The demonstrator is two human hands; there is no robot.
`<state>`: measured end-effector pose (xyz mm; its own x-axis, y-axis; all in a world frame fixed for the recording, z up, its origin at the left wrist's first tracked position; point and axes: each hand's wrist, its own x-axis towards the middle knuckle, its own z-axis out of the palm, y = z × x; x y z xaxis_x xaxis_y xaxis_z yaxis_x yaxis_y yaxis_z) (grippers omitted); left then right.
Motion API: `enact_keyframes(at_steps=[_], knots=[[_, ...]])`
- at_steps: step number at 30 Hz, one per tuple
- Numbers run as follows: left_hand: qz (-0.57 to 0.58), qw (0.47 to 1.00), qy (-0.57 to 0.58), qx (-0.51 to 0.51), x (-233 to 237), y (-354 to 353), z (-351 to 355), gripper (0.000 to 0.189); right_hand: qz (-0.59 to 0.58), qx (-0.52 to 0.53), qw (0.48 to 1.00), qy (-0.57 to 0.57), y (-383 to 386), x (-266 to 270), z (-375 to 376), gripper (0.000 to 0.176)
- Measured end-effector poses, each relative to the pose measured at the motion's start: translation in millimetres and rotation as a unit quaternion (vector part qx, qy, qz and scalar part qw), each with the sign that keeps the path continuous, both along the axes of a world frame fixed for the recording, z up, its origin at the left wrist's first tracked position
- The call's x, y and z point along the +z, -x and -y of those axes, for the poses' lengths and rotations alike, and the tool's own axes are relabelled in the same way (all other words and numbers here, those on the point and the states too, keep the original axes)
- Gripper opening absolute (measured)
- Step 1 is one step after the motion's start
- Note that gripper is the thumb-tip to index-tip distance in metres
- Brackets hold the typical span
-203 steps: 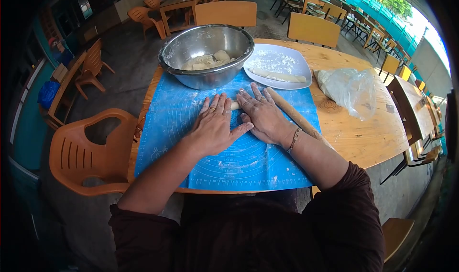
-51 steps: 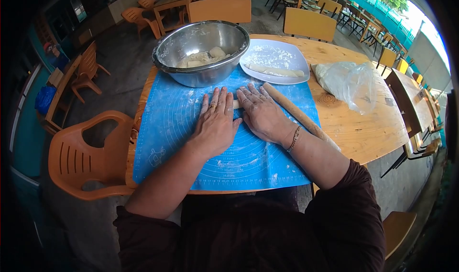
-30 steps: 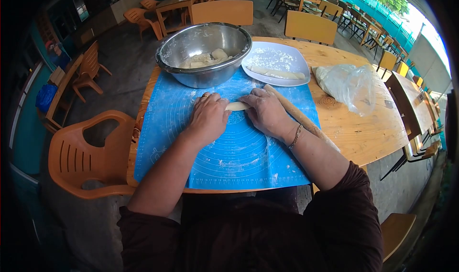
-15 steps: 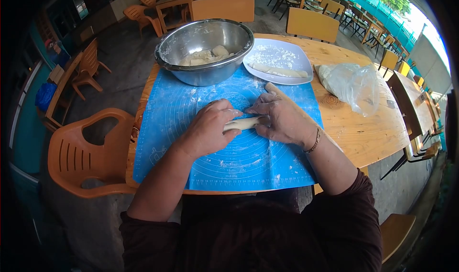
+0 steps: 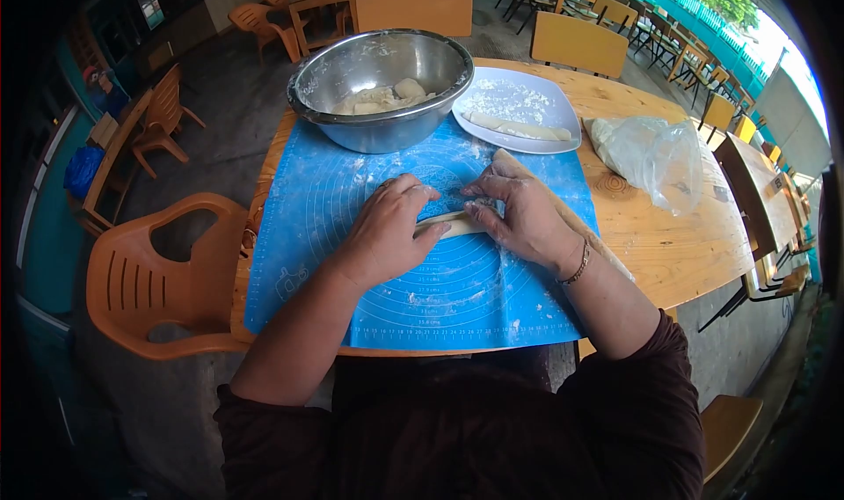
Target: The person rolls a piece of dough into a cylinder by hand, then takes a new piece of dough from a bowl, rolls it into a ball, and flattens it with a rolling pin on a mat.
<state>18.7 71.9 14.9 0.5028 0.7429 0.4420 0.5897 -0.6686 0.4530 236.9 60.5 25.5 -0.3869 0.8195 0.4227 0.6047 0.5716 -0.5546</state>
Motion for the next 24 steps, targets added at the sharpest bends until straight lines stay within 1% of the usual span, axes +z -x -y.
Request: enact_keyframes(at_steps=[1, 2, 4, 6, 7, 10, 12, 14, 17, 19, 20, 22, 24], knots=[[-0.02, 0.998, 0.055, -0.004, -0.9, 0.8, -1.2, 0.03, 0.042, -0.019, 0.999, -0.024, 0.0, -2.7, -2.9, 0.018], [-0.021, 0.998, 0.055, -0.004, -2.6, -0.4, -3.2, 0.03, 0.084, -0.039, 0.995, -0.048, -0.2, -5.6, -4.7, 0.018], [-0.021, 0.995, 0.089, 0.033, -5.1, -4.7, -6.8, 0.026, 0.09, -0.029, 0.994, -0.046, 1.8, -11.4, -5.3, 0.018], [-0.04, 0.993, 0.106, 0.037, -0.2, -7.0, -5.9, 0.024, 0.095, -0.018, 0.994, -0.045, 3.8, -15.5, -5.9, 0.019], [-0.058, 0.99, 0.123, 0.042, 1.7, -7.2, -5.8, 0.023, 0.091, -0.012, 0.995, -0.04, 4.7, -17.0, -6.5, 0.016], [-0.065, 0.989, 0.132, 0.033, 0.5, -6.8, -8.0, 0.021, 0.098, -0.003, 0.995, -0.027, 6.2, -17.0, -6.8, 0.011], [-0.052, 0.99, 0.132, 0.027, 0.0, -7.3, -7.6, 0.021, 0.11, -0.003, 0.994, -0.022, 6.9, -16.7, -7.3, 0.008], [-0.038, 0.99, 0.131, 0.022, -0.6, -8.3, -7.6, 0.02, 0.064, -0.016, 0.997, -0.026, 8.8, -17.8, -8.0, 0.006], [-0.015, 0.989, 0.144, 0.031, -0.8, -10.3, -8.1, 0.019, 0.041, -0.011, 0.998, -0.037, 10.9, -15.6, -7.0, 0.004], [-0.063, 0.989, 0.131, 0.012, 0.8, -9.8, -9.2, 0.018, 0.039, -0.005, 0.998, -0.042, 10.2, -15.2, -7.3, 0.005], [-0.063, 0.989, 0.131, 0.012, -0.4, -9.2, -9.4, 0.018, 0.037, 0.001, 0.998, -0.047, 9.4, -15.2, -7.1, 0.006], [-0.049, 0.995, 0.09, -0.014, -3.7, -7.8, -10.0, 0.017, 0.04, 0.01, 0.998, -0.047, 6.4, -10.5, -5.5, 0.005], [-0.038, 0.996, 0.075, -0.018, -3.8, -7.9, -7.5, 0.016, 0.043, 0.019, 0.998, -0.047, 3.6, -7.2, -4.0, 0.005]])
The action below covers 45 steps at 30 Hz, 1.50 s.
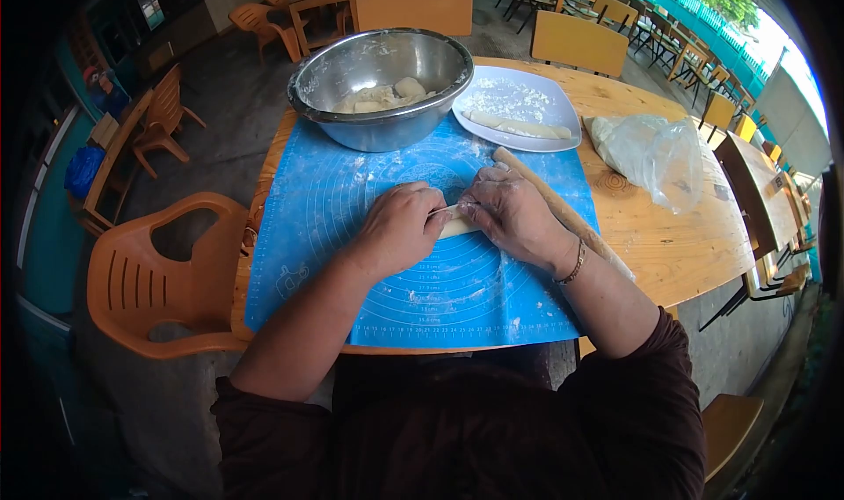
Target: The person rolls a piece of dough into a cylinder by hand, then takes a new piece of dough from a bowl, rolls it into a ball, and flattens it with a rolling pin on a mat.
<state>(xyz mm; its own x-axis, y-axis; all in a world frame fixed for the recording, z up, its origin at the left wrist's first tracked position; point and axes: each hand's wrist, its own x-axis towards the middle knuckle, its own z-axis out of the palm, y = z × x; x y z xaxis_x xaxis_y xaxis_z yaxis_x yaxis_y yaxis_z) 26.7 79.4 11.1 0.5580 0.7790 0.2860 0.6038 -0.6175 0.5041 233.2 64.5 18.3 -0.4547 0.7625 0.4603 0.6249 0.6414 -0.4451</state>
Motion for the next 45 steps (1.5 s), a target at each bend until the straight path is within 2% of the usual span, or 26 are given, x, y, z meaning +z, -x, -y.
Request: enact_keyframes(at_steps=[3, 8, 10, 14, 16, 20, 23, 25, 34, 41, 43, 45], knots=[[0.014, 1.0, 0.005, -0.003, 4.2, -1.5, 2.8, 0.016, 0.012, 0.024, 0.999, -0.02, -1.8, 3.2, 3.2, 0.005], [0.016, 0.999, 0.048, 0.002, 4.8, -2.1, 5.0, 0.019, -0.001, 0.02, 1.0, 0.021, -1.9, 4.5, 7.7, 0.007], [0.058, 0.994, 0.091, -0.029, 9.5, -2.0, 9.0, 0.029, 0.002, 0.013, 1.0, 0.018, -3.0, 3.0, 6.0, 0.007], [0.049, 0.997, 0.05, -0.037, 7.7, -1.5, 10.5, 0.039, 0.002, 0.001, 0.999, 0.034, -4.4, 2.8, 5.4, 0.007], [-0.015, 0.998, 0.056, -0.026, 10.1, -1.0, 7.8, 0.033, 0.002, 0.005, 1.0, 0.025, -3.8, 4.7, 6.9, 0.008], [0.031, 0.997, 0.063, -0.01, 8.8, -2.0, 8.0, 0.024, 0.013, 0.045, 0.999, -0.008, -6.6, 11.6, 8.4, 0.009], [0.025, 0.997, 0.07, 0.002, 9.2, -1.7, 7.1, 0.02, 0.033, 0.053, 0.998, 0.026, -9.6, 17.3, 12.0, 0.007], [0.029, 0.999, -0.013, -0.019, 5.0, -0.7, 6.5, 0.018, 0.023, 0.065, 0.997, 0.04, -8.7, 13.5, 12.1, 0.006], [0.001, 0.985, -0.162, -0.058, 2.0, -3.2, 15.7, 0.014, 0.05, 0.075, 0.995, 0.029, -5.1, 9.2, 15.9, 0.006], [-0.027, 0.982, -0.162, -0.093, 9.9, -1.2, 23.7, 0.01, 0.083, 0.065, 0.993, 0.06, -5.4, 8.6, 19.1, 0.012], [-0.013, 0.988, -0.116, -0.1, 15.4, -0.3, 27.6, 0.007, 0.091, 0.066, 0.992, 0.055, -5.4, 11.5, 19.3, 0.01], [-0.017, 0.988, -0.119, -0.097, 13.7, -0.5, 26.4, 0.007, 0.1, 0.067, 0.992, 0.05, -5.3, 13.5, 18.7, 0.009]])
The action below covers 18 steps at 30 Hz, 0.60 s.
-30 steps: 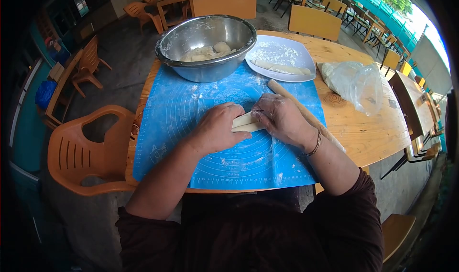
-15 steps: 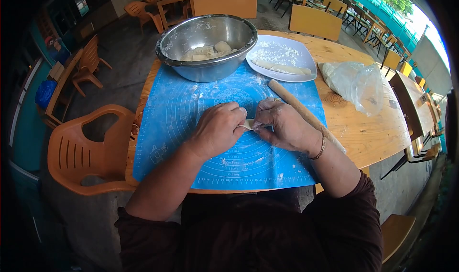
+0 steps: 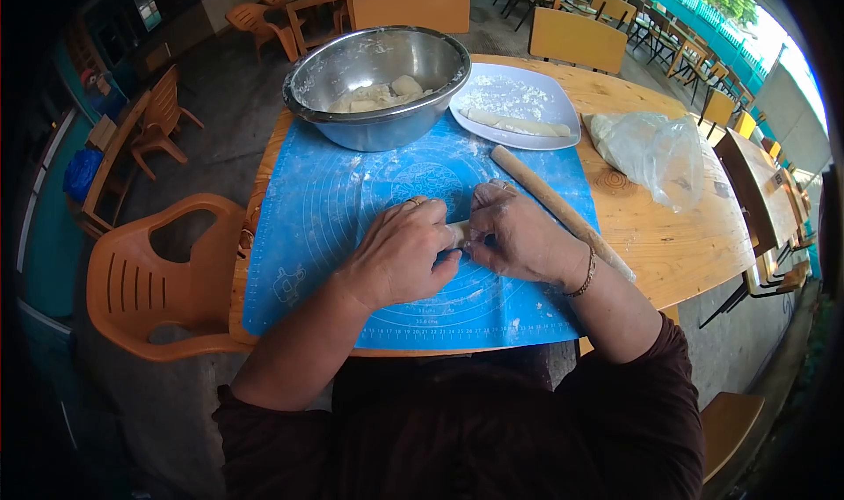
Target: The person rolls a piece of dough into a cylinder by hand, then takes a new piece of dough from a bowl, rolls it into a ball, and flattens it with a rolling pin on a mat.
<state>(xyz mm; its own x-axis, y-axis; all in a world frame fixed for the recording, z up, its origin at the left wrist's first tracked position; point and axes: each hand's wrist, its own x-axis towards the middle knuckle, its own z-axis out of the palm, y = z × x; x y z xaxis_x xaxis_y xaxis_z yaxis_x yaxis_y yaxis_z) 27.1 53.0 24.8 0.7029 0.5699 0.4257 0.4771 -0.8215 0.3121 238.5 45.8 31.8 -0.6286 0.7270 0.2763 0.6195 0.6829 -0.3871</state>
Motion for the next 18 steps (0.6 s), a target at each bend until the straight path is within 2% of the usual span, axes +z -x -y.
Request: enact_keyframes(at_steps=[3, 5, 9, 11, 12, 14, 16, 18], knots=[[-0.008, 1.0, -0.004, 0.007, -7.0, -0.6, -3.2, 0.007, -0.041, -0.047, 0.997, 0.04, -0.8, 0.0, -1.6, 0.012], [-0.012, 1.0, -0.005, 0.01, -8.2, -1.3, -3.9, 0.007, -0.056, -0.074, 0.996, -0.017, -1.5, -1.6, -4.6, 0.017], [0.006, 0.999, 0.02, 0.026, -6.2, -2.4, -4.5, 0.008, -0.028, -0.044, 0.998, -0.017, -2.3, -7.7, -7.4, 0.018], [0.022, 0.998, 0.042, 0.036, -5.7, -2.5, -4.4, 0.01, 0.027, -0.028, 0.999, -0.016, -2.1, -5.6, -6.0, 0.018], [0.038, 0.997, 0.035, 0.065, -5.7, -2.7, -3.9, 0.014, 0.027, -0.028, 0.999, -0.016, -2.6, -6.1, -6.5, 0.018], [0.053, 0.994, 0.029, 0.093, -6.1, -1.2, -4.6, 0.018, 0.017, -0.025, 1.0, 0.004, -4.2, -7.5, -7.4, 0.026], [-0.035, 0.994, 0.071, 0.078, -7.1, 4.5, -7.9, 0.022, 0.006, -0.03, 1.0, 0.004, -3.6, -6.9, -6.8, 0.022], [-0.041, 0.993, 0.071, 0.081, -5.3, 2.2, -6.6, 0.022, -0.004, -0.033, 0.999, 0.004, -1.9, -4.8, -6.5, 0.018]])
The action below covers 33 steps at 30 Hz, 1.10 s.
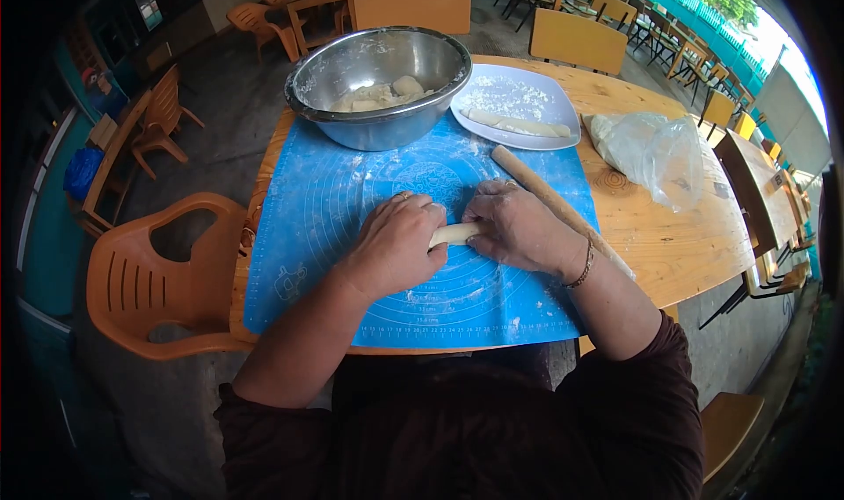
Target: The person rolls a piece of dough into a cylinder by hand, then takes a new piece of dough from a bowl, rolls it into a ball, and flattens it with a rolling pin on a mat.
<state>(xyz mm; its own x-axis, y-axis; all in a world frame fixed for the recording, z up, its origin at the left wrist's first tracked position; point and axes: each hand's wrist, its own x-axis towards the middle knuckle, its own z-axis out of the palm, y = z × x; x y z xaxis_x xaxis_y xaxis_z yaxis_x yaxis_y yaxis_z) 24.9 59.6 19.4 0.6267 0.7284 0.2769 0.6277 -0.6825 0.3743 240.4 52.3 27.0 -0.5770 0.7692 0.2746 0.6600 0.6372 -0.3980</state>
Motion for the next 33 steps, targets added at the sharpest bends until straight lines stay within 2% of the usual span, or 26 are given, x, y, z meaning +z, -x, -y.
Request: enact_keyframes(at_steps=[3, 5, 7, 8, 11, 13, 16, 18, 20, 21, 23, 24, 26, 33], knots=[[0.008, 1.0, 0.019, 0.008, 1.2, -0.2, 0.1, 0.02, -0.014, -0.002, 0.999, 0.033, 0.8, 7.7, 1.9, 0.016], [0.02, 0.999, 0.038, 0.014, 4.6, 0.8, -0.8, 0.019, -0.071, -0.006, 0.991, 0.111, -0.4, 11.5, 3.3, 0.016], [0.091, 0.974, 0.208, 0.015, 13.0, 2.2, -2.3, 0.023, -0.087, -0.004, 0.989, 0.122, -4.2, 8.2, -0.6, 0.016], [0.091, 0.974, 0.209, 0.014, 13.2, 4.8, -3.8, 0.023, -0.103, -0.001, 0.986, 0.132, -6.0, 7.1, -2.3, 0.017], [0.045, 0.987, 0.153, -0.009, 15.5, 10.6, -6.8, 0.026, -0.048, -0.019, 0.991, 0.126, -7.5, 14.6, -2.6, 0.02], [0.034, 0.97, 0.238, 0.028, 19.4, 10.1, -6.2, 0.03, -0.033, -0.023, 0.994, 0.105, -8.2, 9.5, -5.0, 0.02], [-0.008, 0.985, 0.169, 0.007, 21.4, 9.7, -5.5, 0.028, -0.002, -0.042, 0.995, 0.086, -5.1, 11.9, -2.9, 0.022], [0.021, 0.992, 0.128, 0.007, 17.4, 7.5, -1.5, 0.025, 0.016, -0.055, 0.994, 0.088, -4.8, 9.1, -1.1, 0.023], [0.05, 0.995, 0.086, 0.008, 13.4, 6.9, 0.6, 0.022, -0.023, -0.02, 0.996, -0.079, -6.3, -2.9, -2.9, 0.02], [0.055, 0.997, 0.054, -0.011, 12.1, 6.8, 0.5, 0.02, -0.023, -0.02, 0.996, -0.079, -3.9, -4.6, -3.0, 0.02], [0.06, 0.997, 0.022, -0.031, 10.8, 6.8, 0.5, 0.017, -0.083, 0.022, 0.982, -0.171, 5.1, -6.7, -3.5, 0.019], [0.056, 0.997, 0.021, -0.042, 10.3, 7.0, 0.9, 0.016, -0.083, 0.021, 0.982, -0.171, 8.0, -8.2, -2.6, 0.019], [0.051, 0.997, 0.022, -0.054, 9.1, 7.6, 0.5, 0.015, -0.083, 0.061, 0.995, -0.014, 11.4, -11.5, -0.1, 0.019], [0.035, 0.997, 0.041, -0.057, 11.2, 12.7, 0.0, 0.012, -0.036, 0.008, 0.999, -0.016, -1.7, -7.0, -6.6, 0.017]])
